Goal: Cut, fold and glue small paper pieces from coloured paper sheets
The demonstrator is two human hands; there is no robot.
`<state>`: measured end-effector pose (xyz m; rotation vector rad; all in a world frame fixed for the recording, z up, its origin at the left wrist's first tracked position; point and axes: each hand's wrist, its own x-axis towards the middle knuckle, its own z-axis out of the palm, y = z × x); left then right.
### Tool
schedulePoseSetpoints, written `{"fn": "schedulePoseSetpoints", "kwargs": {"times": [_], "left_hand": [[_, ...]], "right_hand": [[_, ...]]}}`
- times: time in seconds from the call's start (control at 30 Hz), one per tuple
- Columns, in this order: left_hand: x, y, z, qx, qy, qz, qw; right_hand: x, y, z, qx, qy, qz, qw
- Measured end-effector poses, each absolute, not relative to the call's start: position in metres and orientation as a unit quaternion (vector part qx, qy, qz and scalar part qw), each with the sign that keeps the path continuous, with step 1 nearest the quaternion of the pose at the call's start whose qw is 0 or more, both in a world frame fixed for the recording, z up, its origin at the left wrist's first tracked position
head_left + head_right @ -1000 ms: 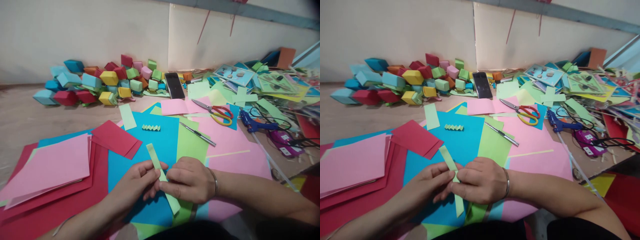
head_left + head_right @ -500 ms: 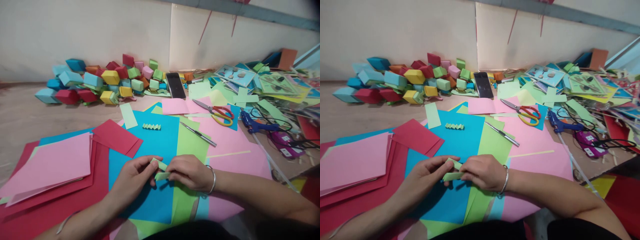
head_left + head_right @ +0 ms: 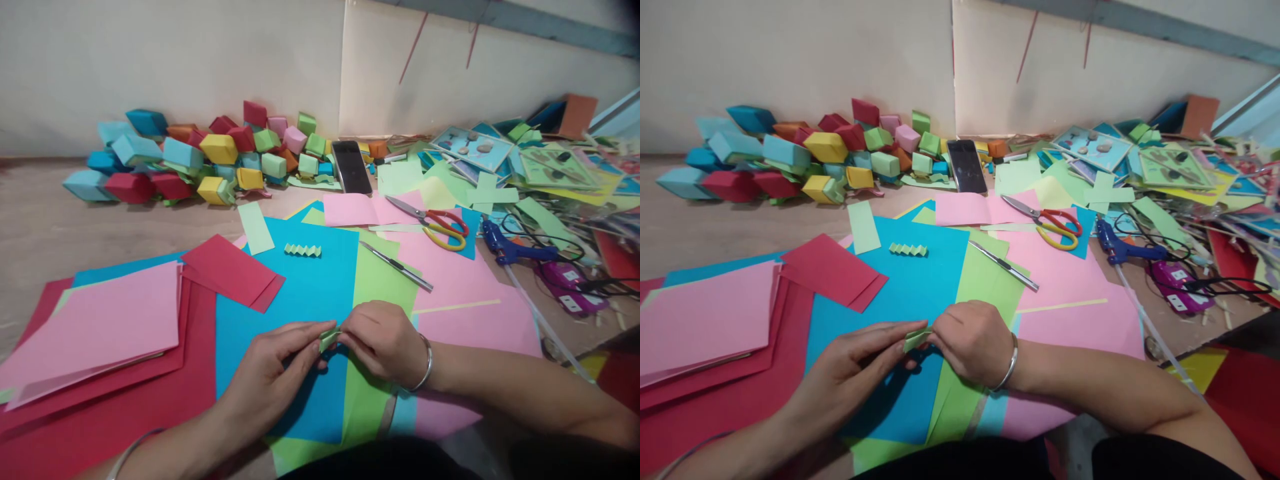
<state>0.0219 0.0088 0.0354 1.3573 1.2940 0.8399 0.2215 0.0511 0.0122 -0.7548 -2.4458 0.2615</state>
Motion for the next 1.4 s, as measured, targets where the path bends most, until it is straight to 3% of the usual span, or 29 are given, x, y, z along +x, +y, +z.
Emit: {"fn": "schedulePoseSetpoints", "kwargs": {"times": [0.27,0.43,0.8,1.13,1.3,1.4], "left_hand": [[0.022,0.008,0.037,0.6,0.571,0.359,0.431],[0.015,0.013,0.036,0.546,0.606,0.414,0.404],[0.013,0.015,0.034,0.54,0.613,0.419,0.396],[-0.002,0.021,0.022,0.701,0.566,0.375,0.219],[-0.001,0.022,0.027,0.654,0.587,0.392,0.271],[0.001,0.026,0.031,0.545,0.629,0.412,0.372]], "right_hand": [[0.22,0.049,0.014,-0.268,-0.912,0.066,0.303],[0.225,0.058,0.022,-0.265,-0.88,0.116,0.376],[0.225,0.066,0.025,-0.288,-0.835,0.254,0.395],[0.226,0.066,0.015,-0.283,-0.878,0.169,0.348],[0.235,0.083,0.021,-0.259,-0.895,0.138,0.337],[0.246,0.104,0.028,-0.396,-0.884,0.024,0.246]]}}
